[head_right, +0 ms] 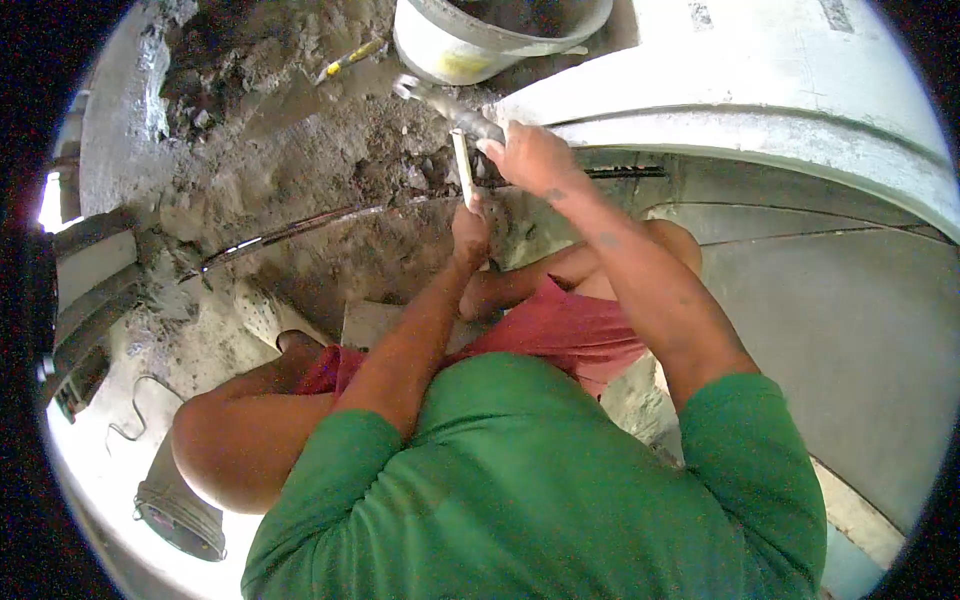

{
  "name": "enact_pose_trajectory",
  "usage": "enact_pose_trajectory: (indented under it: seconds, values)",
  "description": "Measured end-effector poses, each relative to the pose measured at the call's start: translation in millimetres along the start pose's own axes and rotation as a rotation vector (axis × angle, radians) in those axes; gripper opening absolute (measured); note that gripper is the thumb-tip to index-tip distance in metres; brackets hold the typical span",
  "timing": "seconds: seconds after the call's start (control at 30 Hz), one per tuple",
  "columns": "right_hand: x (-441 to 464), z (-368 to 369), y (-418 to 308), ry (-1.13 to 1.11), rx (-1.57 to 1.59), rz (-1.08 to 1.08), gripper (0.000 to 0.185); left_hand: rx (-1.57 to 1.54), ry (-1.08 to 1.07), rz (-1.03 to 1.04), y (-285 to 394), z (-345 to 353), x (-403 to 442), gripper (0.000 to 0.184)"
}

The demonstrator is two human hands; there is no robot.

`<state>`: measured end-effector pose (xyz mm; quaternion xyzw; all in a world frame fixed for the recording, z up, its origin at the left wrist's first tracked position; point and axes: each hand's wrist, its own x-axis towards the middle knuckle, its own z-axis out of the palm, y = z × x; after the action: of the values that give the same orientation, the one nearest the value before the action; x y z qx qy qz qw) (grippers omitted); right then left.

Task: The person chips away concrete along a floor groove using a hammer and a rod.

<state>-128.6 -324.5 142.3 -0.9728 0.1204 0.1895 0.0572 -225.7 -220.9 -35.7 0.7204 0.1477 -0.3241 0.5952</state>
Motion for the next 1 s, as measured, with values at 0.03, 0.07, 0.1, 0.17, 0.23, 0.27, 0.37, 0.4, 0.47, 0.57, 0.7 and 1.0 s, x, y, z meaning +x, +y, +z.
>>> enact_pose_trajectory:
  seconds: [0.03,0.07,0.1,0.17,0.23,0.27,0.37,0.4,0.47,0.57,0.7,1.0]
  values:
    - [-3,-11,-10,0.031,0.01,-0.02,0.057,-0.02,-0.047,-0.039,5,-3,3,0.049]
    - [-9,-19,-17,0.028,0.015,-0.014,0.057,-0.013,-0.051,-0.041,0,-1,7,0.049]
    - [-13,-25,-23,0.004,0.028,-0.045,0.057,0.027,-0.085,-0.047,-14,5,15,0.048]
    - [-15,-20,-19,-0.026,0.015,-0.089,0.053,0.063,-0.114,-0.044,-22,8,21,0.048]
    - [-3,10,20,-0.135,-0.058,-0.041,0.052,0.02,-0.002,0.088,-20,8,14,0.05]
    - [3,17,31,-0.249,-0.127,0.009,0.051,0.015,0.002,0.093,-17,5,11,0.05]
    - [6,14,25,-0.137,-0.079,0.031,0.053,0.056,-0.042,0.05,3,-19,16,0.053]
    - [-6,14,21,-0.058,-0.008,0.036,0.054,0.114,-0.166,-0.07,9,-31,17,0.054]
    - [-11,-19,1,-0.023,0.064,-0.022,0.056,0.171,-0.255,-0.162,20,-53,34,0.055]
    - [-25,-57,-13,0.077,0.171,-0.137,0.046,0.262,-0.316,-0.123,23,-73,39,0.056]
    - [-37,-88,-25,0.09,0.249,-0.19,0.053,0.417,0.092,-0.043,22,-109,31,0.056]
    - [-43,-30,-28,0.04,0.455,-0.298,0.054,0.991,-0.25,-0.005,-72,-216,78,0.058]
